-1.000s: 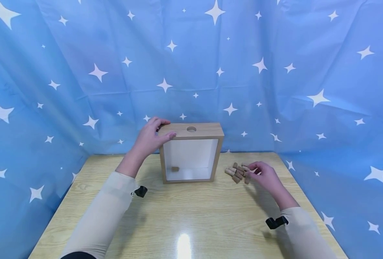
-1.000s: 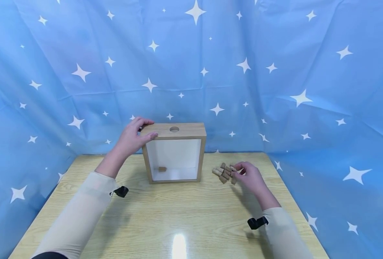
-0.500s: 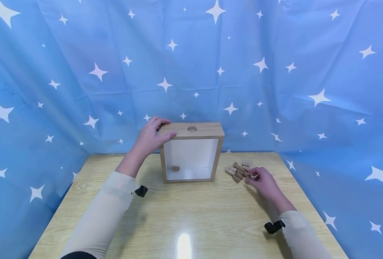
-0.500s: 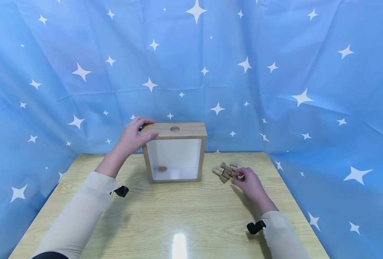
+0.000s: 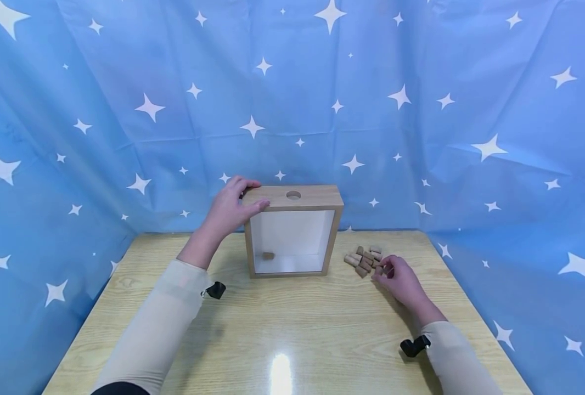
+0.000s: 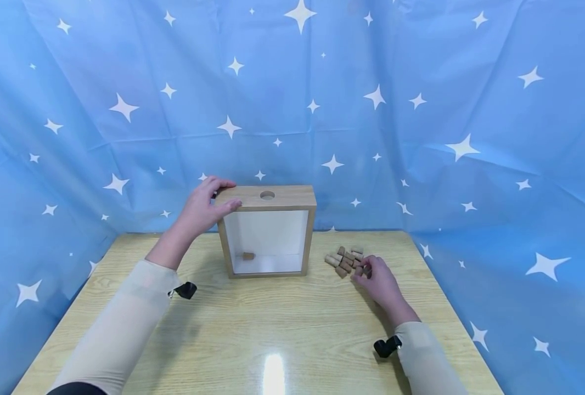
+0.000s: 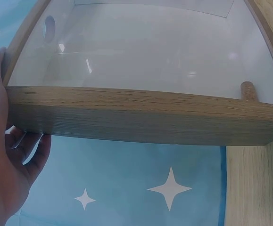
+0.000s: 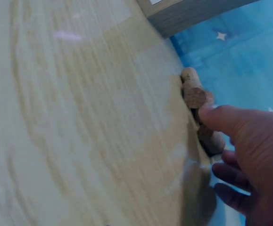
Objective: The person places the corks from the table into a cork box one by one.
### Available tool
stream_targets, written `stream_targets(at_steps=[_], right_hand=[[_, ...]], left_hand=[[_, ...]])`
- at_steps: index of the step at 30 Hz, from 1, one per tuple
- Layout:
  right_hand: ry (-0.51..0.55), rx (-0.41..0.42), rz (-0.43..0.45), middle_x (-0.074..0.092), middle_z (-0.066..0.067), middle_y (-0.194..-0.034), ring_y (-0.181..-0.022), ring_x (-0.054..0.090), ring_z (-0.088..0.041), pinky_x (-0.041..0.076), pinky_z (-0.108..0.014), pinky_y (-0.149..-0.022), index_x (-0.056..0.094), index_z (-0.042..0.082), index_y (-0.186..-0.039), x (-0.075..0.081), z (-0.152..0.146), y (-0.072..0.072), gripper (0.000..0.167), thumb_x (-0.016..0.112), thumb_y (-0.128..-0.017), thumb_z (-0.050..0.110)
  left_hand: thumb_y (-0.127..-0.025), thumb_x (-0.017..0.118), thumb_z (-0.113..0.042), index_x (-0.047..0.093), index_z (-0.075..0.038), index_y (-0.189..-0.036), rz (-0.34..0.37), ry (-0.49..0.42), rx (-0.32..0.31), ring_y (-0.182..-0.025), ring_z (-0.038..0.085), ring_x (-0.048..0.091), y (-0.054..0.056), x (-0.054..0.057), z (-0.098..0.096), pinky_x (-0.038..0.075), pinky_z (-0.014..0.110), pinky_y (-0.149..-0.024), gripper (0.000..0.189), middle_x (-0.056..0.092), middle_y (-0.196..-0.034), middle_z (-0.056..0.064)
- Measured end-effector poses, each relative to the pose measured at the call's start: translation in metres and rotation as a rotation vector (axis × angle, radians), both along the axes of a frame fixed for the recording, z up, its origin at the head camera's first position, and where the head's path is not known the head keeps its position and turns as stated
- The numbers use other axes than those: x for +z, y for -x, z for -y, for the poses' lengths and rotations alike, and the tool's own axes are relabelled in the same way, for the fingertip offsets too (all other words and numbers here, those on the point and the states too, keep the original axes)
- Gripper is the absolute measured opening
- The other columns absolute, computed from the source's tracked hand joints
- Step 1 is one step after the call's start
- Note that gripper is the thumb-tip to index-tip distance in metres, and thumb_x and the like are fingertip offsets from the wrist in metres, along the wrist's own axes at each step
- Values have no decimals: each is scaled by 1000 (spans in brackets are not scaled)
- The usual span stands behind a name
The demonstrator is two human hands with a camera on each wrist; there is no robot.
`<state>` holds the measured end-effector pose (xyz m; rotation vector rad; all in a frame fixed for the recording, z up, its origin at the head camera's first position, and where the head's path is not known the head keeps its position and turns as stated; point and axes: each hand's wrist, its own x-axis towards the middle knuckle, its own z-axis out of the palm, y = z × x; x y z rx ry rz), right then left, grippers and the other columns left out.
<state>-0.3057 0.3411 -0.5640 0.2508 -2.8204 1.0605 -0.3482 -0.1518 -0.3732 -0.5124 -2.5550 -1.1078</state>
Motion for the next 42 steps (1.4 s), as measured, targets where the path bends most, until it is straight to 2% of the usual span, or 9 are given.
stream_targets(at_steps=[7,14,24,30,34,42], right_hand=[[-20,-23,-3,51,-11,-94,-80,47,-24,40,-39,-70,59,1,-121,-12,-2,3,39,86,-100,21],[-11,-26,-12,56,-12,-99,-84,50,-25,42,-39,-72,59,4,-113,-14,-1,3,33,84,-101,21],[-12,-32,-2,60,-9,-97,-83,53,-24,44,-38,-71,60,5,-113,-15,1,-3,29,82,-103,20],[12,-22,-38,59,-9,-95,-81,54,-23,44,-36,-70,59,6,-112,-11,0,-3,28,82,-103,19],[49,-18,-54,61,-9,-97,-82,57,-24,49,-35,-70,59,6,-116,-6,1,-3,27,81,-103,14],[151,-25,-99,64,-11,-104,-90,62,-25,54,-26,-73,62,3,-127,19,11,-3,30,80,-103,12]], left_hand=[[-99,82,-54,68,-16,-146,7,-2,-6,-122,30,59,-1,-1,-1,51,55,-103,62,61,-136,4],[-99,83,-51,69,-15,-145,4,-10,-7,-120,30,58,-1,1,-1,51,55,-102,60,61,-137,5],[-99,81,-54,68,-17,-146,23,-12,-1,-123,30,58,-1,-2,0,51,55,-103,61,60,-139,4],[-99,82,-52,68,-17,-146,17,-24,-4,-122,31,57,-1,1,-1,50,55,-103,61,60,-140,5],[-99,82,-52,69,-18,-145,18,-32,-3,-122,30,57,0,1,-1,51,54,-103,59,60,-140,3],[-100,80,-54,69,-16,-145,18,-37,-11,-124,30,58,0,-2,-1,52,55,-102,61,60,-138,2]])
